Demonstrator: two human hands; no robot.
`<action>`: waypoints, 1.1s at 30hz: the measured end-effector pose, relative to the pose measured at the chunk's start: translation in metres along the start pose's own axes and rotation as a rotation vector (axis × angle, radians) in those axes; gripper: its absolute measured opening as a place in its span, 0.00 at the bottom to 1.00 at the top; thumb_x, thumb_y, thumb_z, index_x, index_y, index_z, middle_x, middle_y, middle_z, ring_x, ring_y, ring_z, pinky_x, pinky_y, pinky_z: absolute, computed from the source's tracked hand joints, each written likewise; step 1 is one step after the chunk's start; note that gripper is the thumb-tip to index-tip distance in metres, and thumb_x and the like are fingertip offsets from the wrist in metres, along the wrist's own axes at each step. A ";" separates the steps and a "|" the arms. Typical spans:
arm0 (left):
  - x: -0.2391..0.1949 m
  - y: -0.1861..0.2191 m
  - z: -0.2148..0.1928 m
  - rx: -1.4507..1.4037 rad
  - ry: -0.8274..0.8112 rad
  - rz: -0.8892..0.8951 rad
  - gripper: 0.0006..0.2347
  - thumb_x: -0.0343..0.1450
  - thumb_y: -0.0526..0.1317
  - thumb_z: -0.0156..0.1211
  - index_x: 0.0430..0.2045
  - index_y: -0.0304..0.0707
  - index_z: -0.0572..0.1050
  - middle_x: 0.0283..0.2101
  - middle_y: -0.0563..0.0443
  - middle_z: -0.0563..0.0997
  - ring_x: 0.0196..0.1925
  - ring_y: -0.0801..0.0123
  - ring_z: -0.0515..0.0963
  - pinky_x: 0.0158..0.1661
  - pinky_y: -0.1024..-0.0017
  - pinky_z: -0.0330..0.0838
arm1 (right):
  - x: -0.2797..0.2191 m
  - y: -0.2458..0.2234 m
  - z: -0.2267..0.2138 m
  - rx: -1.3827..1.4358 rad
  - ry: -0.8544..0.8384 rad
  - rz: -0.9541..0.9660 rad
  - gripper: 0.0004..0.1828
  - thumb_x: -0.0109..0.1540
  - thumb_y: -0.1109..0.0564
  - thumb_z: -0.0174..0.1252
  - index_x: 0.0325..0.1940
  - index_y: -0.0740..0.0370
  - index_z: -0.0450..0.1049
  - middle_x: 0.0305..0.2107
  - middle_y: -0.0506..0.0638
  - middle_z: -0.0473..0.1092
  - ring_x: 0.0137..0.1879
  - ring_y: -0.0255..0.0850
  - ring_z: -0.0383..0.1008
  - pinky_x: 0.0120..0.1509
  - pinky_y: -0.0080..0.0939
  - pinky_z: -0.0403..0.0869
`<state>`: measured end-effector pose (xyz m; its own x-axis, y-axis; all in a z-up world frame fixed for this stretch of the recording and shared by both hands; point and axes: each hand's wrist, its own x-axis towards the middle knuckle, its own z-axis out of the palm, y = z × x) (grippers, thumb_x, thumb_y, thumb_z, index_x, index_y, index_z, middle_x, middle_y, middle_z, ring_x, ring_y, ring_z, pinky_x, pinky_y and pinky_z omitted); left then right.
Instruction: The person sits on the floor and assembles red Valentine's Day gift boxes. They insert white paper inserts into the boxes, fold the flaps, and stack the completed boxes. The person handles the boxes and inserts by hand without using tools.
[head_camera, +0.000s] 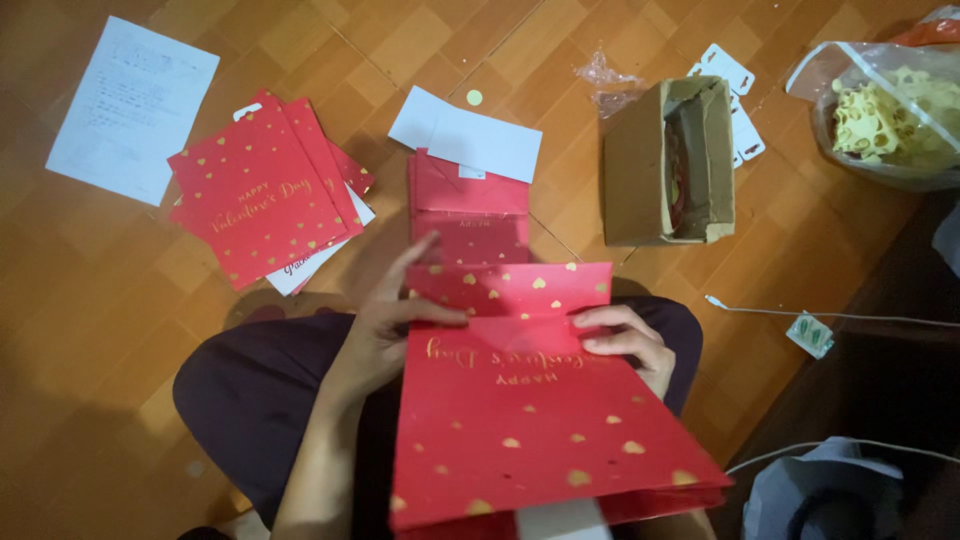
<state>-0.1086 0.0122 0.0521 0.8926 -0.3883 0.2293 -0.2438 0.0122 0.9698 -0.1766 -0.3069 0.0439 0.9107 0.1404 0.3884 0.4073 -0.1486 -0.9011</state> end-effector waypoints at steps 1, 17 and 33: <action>-0.005 -0.001 0.001 -0.176 -0.029 -0.073 0.10 0.64 0.30 0.72 0.37 0.42 0.84 0.74 0.41 0.61 0.67 0.58 0.74 0.61 0.68 0.70 | 0.000 -0.007 -0.001 -0.008 -0.048 0.024 0.17 0.60 0.49 0.69 0.46 0.62 0.79 0.53 0.60 0.75 0.55 0.50 0.79 0.59 0.46 0.78; 0.007 -0.053 0.002 -0.160 0.149 -0.395 0.05 0.72 0.26 0.61 0.37 0.26 0.83 0.34 0.52 0.85 0.36 0.76 0.81 0.37 0.75 0.78 | 0.033 0.013 0.001 -0.363 0.221 0.501 0.14 0.65 0.61 0.69 0.54 0.67 0.79 0.38 0.56 0.72 0.45 0.42 0.71 0.53 0.41 0.73; 0.054 -0.224 0.006 -0.163 0.467 -0.557 0.20 0.73 0.42 0.61 0.56 0.28 0.74 0.50 0.46 0.84 0.48 0.70 0.82 0.49 0.68 0.76 | 0.064 0.187 0.043 0.437 0.256 0.662 0.20 0.65 0.62 0.61 0.62 0.62 0.73 0.49 0.48 0.79 0.49 0.33 0.77 0.54 0.37 0.77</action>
<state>-0.0082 -0.0166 -0.1529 0.9448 0.0546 -0.3231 0.3185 0.0789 0.9446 -0.0448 -0.2835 -0.1081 0.9615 -0.0772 -0.2638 -0.2333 0.2784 -0.9317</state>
